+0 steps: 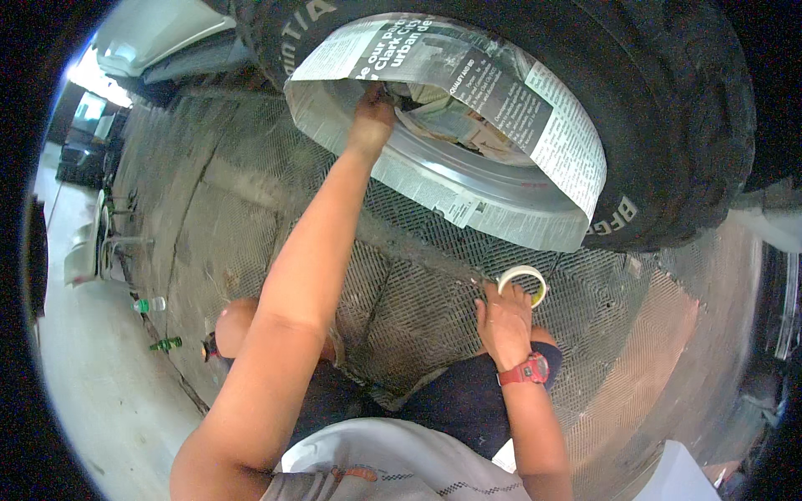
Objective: The person sits on the floor and wraps a car tire with newspaper strips and masking tape. They tear newspaper, place it around the tire's sidewall, and secure it with tape, repeating the process to cover the tire's surface.
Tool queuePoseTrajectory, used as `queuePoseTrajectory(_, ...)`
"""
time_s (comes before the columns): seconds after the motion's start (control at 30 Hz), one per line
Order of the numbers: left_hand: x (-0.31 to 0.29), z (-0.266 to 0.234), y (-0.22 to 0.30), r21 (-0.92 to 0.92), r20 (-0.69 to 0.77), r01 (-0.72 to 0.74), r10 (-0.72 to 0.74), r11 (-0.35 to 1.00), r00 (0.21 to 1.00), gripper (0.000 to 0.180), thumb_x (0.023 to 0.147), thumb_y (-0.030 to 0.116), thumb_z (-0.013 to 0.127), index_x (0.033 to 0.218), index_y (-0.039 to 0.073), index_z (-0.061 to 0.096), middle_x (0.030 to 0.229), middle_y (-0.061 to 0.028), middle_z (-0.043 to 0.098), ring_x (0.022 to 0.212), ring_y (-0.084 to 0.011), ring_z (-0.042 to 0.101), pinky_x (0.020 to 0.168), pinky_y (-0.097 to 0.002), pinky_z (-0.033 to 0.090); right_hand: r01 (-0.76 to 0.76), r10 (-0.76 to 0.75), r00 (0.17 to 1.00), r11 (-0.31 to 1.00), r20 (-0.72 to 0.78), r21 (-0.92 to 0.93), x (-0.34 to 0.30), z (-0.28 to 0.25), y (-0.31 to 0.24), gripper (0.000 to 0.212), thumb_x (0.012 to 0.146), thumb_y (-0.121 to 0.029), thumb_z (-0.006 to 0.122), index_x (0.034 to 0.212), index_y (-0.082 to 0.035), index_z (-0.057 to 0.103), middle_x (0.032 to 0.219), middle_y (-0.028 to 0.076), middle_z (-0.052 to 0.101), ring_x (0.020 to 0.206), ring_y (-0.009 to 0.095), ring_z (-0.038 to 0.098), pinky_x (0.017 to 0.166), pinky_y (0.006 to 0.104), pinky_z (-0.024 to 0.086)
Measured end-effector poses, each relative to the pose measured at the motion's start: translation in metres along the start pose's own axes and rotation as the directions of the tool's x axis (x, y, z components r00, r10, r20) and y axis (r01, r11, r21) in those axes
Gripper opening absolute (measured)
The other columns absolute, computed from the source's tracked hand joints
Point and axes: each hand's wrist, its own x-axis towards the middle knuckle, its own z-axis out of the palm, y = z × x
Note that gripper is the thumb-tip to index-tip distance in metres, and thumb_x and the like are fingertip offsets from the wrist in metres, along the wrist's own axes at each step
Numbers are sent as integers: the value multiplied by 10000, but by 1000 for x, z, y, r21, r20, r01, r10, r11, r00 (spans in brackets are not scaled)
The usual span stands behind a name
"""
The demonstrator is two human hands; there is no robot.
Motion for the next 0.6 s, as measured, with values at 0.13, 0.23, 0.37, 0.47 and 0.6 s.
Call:
queuePoseTrajectory(0.13,2,8,-1,252,-21,-78,86,965,996,517,961,170,506,1416,-51,611,1326,-375,656,1276,-540,608,1118,-545,475,-107,106,994,994,-27,-38,-17,-9,-5,375,945,-247,740,1238,-13,723,1094,223,669,1073,404,621,917,525,479)
queuePoseTrajectory(0.23,10,3,17,351,54,-46,29,935,998,459,943,155,523,1317,-65,669,1251,-366,692,1223,-531,641,1097,-550,490,-210,209,978,973,-17,-100,-30,-16,-13,364,953,-240,736,1237,-13,727,1082,219,665,1076,403,624,914,522,478)
queuePoseTrajectory(0.37,-3,1,18,27,-137,-168,171,985,976,332,991,113,551,1216,-72,710,1223,-305,735,1138,-471,701,1020,-520,529,-288,288,957,946,20,150,-46,-45,-54,328,1004,-139,665,1312,-29,660,1046,232,649,1043,436,630,915,544,503)
queuePoseTrajectory(0.47,-37,31,-2,-246,-509,-309,149,919,848,257,1064,110,541,1148,-47,726,1113,-199,776,999,-364,725,930,-461,544,-241,222,970,893,94,380,-13,-60,-78,506,1027,-67,594,1511,-44,447,1123,245,690,985,460,692,878,549,538)
queuePoseTrajectory(0.6,-83,48,-24,-375,-380,-167,13,912,925,242,1086,169,599,1057,-38,721,985,-110,760,899,-215,686,847,-363,533,-128,163,986,842,-21,524,79,-52,-100,651,1047,-66,573,1615,-38,256,1045,196,751,929,422,748,862,464,568)
